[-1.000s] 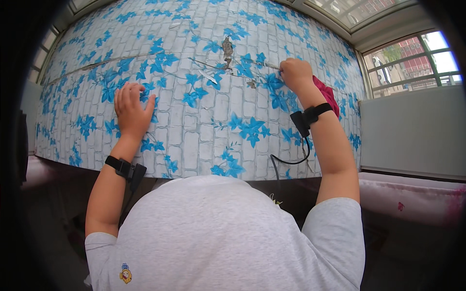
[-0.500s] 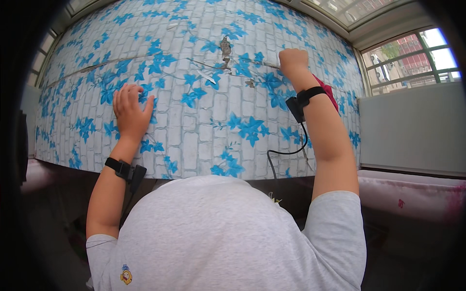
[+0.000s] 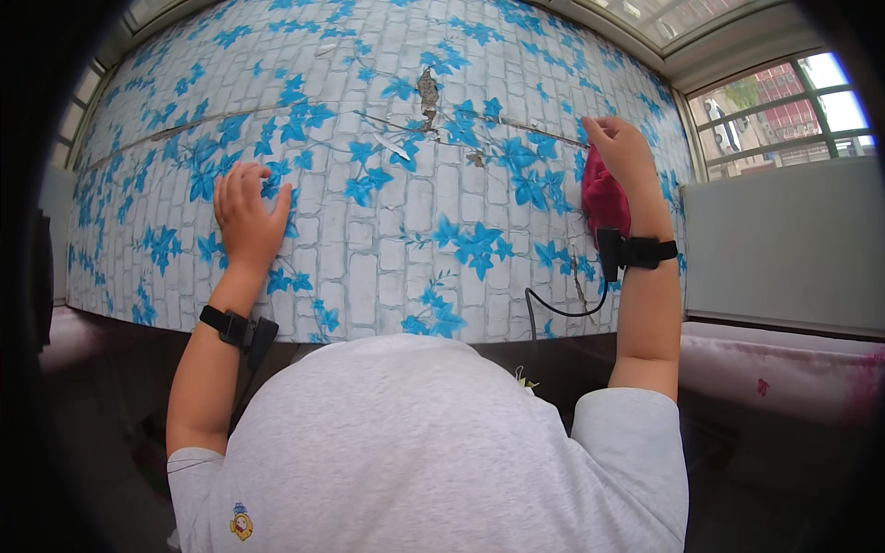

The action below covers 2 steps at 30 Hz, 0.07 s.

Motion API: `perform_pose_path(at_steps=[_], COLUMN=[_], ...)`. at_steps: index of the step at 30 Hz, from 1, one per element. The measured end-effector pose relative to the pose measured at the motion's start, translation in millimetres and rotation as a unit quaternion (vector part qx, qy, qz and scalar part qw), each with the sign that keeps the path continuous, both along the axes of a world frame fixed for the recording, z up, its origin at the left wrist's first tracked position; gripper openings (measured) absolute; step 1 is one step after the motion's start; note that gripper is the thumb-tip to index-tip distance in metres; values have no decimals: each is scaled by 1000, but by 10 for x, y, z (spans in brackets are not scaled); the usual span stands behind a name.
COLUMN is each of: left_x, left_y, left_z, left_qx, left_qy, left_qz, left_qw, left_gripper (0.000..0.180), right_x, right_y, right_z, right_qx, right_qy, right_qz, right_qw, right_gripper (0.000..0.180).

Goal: Cleaning and scraping a covered table surface using a pink cloth and a small metal scraping tool.

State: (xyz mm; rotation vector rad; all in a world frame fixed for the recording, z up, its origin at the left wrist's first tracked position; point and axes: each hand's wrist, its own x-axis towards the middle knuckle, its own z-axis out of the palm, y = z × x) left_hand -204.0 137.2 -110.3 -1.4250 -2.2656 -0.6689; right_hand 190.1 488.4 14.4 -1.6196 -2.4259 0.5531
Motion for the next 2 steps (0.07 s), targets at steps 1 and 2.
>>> perform_pose_path(at_steps=[1, 2], left_x=[4, 5], left_y=[15, 18], left_z=[6, 6], left_qx=[2, 3], left_qy=[-1, -1], left_qz=[-3, -6], left_qw=[1000, 1000], left_gripper=[34, 34], right_x=[297, 634], right_y=[61, 95], right_z=[-101, -253], right_qx=[17, 47], right_qy=[11, 2], right_qz=[-2, 19], right_qw=[1000, 999], right_gripper=[47, 61])
